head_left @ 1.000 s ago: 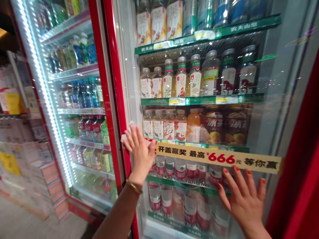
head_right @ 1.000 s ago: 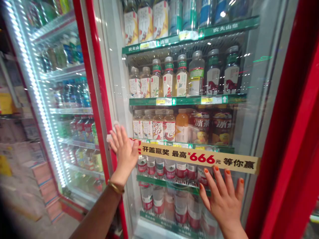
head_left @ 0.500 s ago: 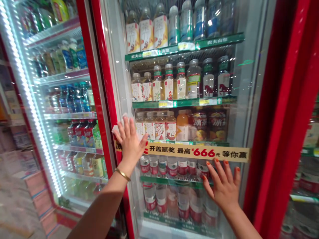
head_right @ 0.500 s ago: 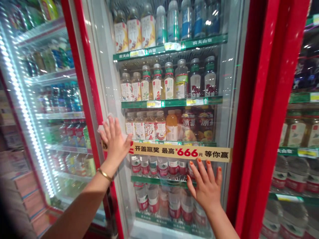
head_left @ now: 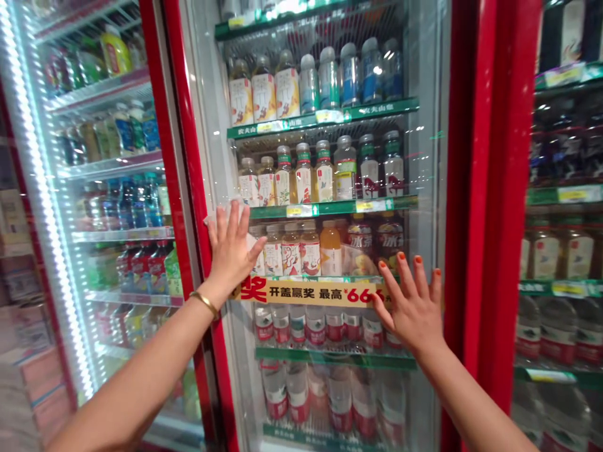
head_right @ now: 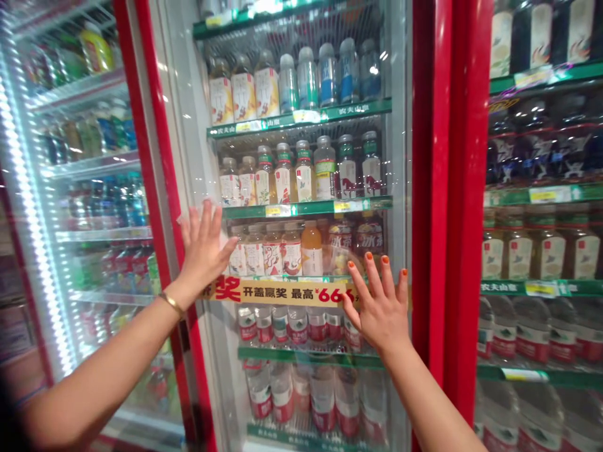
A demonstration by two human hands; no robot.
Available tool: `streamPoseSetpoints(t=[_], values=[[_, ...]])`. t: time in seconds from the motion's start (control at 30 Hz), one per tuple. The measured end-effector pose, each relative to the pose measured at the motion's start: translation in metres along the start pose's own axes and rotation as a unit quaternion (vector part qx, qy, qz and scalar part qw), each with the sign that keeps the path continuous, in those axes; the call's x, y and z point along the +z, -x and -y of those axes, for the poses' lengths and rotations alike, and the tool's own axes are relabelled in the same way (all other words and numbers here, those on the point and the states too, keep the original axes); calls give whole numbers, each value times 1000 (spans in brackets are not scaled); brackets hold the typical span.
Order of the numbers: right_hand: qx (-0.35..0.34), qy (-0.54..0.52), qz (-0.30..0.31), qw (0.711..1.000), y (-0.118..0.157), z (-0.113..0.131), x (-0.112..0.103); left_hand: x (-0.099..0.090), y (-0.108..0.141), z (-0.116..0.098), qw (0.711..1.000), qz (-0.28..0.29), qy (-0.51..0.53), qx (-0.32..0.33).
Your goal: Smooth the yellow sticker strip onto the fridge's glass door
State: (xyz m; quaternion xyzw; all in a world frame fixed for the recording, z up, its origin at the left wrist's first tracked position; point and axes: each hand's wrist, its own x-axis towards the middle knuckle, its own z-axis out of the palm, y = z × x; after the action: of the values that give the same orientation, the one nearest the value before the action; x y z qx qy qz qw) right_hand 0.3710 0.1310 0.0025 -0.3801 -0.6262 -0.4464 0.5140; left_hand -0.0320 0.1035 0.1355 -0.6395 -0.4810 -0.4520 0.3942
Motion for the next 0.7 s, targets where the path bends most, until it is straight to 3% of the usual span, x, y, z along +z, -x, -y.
streamPoseSetpoints(t=[0.07,0.13,0.2,0.27,0.3,0.33,0.4,0.47,0.53,0.57,0.63,0.7], values=[[-2,-2,-6,1000,2,1,0,7,0,-28,1000,-18,8,19],[-5,-4,-8,1000,4,3,-1,18,30,-54,988,24,15,150],[-4,-5,-5,1000,4,3,-2,25,64,-64,933,105,25,345],[2,-5,3,1000,3,3,-2,22,72,-57,875,160,26,456],[3,-4,5,1000,3,2,-2,17,60,-49,869,166,23,466],[2,-3,7,1000,3,2,-2,10,39,-39,880,155,17,448],[0,-2,6,1000,3,2,-1,-3,-21,-24,931,102,4,350],[2,-3,4,1000,3,3,-1,-12,-77,-20,981,28,5,193],[6,-8,3,1000,3,3,-1,-10,-100,-32,996,-24,14,85],[5,-10,3,1000,3,3,-1,-6,-95,-43,996,-27,16,78],[3,-15,0,1000,2,3,-2,5,-61,-65,985,19,14,169],[0,-15,-3,1000,2,4,-2,13,-18,-81,923,105,25,368]])
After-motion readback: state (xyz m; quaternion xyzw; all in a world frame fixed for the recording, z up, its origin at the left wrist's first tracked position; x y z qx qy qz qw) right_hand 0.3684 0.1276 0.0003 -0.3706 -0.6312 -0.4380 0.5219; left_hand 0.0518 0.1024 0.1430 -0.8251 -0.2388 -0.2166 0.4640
